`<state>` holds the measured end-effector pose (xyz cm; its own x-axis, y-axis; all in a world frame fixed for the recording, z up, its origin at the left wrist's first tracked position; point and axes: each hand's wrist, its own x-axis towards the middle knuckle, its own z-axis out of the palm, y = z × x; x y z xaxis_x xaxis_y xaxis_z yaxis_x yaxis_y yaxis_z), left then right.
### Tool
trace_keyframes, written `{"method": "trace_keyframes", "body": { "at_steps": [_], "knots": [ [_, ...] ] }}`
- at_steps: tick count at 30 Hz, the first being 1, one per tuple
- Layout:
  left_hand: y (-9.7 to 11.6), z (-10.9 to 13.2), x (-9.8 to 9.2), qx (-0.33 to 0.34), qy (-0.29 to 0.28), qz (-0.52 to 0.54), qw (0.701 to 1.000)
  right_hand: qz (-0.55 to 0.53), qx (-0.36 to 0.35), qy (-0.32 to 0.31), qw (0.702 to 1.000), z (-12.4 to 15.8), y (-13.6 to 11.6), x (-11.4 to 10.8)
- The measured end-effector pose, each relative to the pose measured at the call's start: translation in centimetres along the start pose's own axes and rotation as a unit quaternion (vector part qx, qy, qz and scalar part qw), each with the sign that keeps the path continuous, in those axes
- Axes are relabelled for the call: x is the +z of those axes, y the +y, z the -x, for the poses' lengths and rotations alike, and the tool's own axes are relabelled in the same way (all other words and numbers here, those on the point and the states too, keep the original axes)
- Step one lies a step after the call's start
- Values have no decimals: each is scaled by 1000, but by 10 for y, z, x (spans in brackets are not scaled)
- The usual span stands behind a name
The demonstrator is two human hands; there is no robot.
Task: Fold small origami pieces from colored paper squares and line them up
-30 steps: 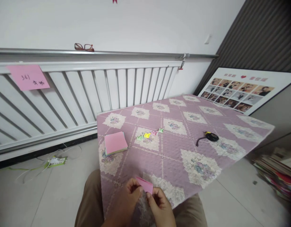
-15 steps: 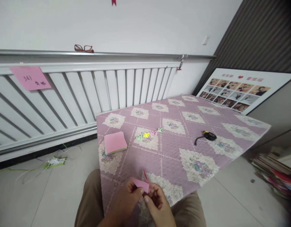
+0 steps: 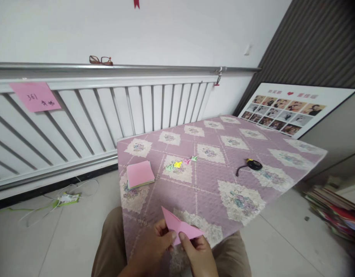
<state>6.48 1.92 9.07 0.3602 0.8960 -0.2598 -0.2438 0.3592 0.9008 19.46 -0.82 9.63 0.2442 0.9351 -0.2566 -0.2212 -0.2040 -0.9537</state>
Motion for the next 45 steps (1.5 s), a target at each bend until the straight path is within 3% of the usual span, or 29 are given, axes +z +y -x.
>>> {"method": "trace_keyframes", "body": {
  "at_steps": [7,11,14,19,22,40,45],
  "knots": [
    [5,2,-5,-5,16,-56,998,23,-43,-35,998,8,-20,-5],
    [19,6,-9,-15,-30,-83,996,-86,12,-66,994,11,-45,-19],
    [29,11,-9,-11,-73,-100,992,-86,52,-114,988,8,-60,-25],
    [37,16,-8,1,-104,-91,990,-48,100,-224,968,3,-56,-19],
    [36,17,-10,11,-95,-58,994,-55,101,-253,961,4,-50,-12],
    [38,19,-8,-19,-95,65,993,-109,122,-282,945,13,-54,0],
    [39,17,-10,-6,-102,46,994,-39,82,-247,965,15,-60,4]
  ]
}}
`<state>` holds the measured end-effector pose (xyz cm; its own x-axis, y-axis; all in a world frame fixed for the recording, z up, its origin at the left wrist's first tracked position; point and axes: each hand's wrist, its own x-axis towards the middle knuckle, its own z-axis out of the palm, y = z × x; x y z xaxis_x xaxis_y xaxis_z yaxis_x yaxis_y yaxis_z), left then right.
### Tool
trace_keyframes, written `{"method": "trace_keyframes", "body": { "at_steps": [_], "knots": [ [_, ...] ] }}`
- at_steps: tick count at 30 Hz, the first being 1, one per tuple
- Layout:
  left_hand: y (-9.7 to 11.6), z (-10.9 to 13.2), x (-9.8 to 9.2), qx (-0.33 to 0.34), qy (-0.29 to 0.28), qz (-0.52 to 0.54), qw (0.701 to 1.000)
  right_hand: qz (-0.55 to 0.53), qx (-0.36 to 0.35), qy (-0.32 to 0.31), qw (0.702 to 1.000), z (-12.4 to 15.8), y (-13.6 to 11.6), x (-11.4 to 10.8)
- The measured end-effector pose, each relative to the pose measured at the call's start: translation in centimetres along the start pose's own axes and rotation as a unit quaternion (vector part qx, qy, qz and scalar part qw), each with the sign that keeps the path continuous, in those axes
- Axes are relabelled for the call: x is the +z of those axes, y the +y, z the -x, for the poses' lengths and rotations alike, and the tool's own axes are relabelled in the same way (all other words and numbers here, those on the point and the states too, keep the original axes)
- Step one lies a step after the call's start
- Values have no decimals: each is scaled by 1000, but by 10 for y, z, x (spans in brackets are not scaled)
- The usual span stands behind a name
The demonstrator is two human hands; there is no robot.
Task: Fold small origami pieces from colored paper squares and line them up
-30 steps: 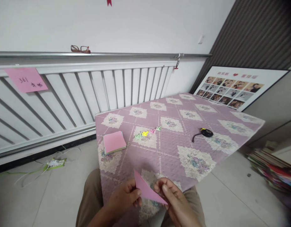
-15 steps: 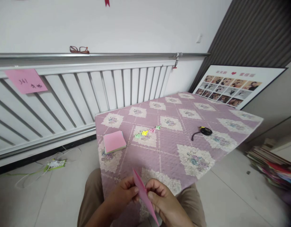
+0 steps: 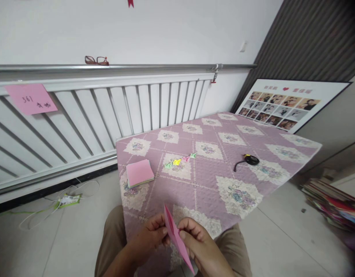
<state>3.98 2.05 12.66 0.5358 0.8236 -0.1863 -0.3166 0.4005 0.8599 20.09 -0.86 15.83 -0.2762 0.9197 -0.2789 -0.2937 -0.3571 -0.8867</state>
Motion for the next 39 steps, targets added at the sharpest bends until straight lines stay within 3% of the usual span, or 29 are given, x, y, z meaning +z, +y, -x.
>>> {"method": "trace_keyframes", "body": {
  "at_steps": [4,7,12,16,23,27,35,39],
  "knots": [
    [1,-1,-2,2,3,-41,999,113,-52,46,991,0,-3,-1],
    [-1,-2,-4,8,-9,-47,999,183,-79,36,979,-2,-1,-5],
    [-5,-3,-8,18,-29,-36,999,319,-159,50,933,-3,7,-11],
    [-4,-4,-10,24,-30,-53,998,379,-161,72,908,-5,8,-12],
    [2,-3,-6,19,-23,-109,994,437,-281,44,853,-6,-1,-11],
    [0,-4,-6,23,-20,-111,993,453,-288,32,844,-7,2,-12],
    [-7,-7,-10,23,-14,-108,994,482,-235,-33,843,-6,0,-11],
    [-14,-8,-10,48,6,-148,988,515,-211,11,831,-9,5,-13]
  ]
}}
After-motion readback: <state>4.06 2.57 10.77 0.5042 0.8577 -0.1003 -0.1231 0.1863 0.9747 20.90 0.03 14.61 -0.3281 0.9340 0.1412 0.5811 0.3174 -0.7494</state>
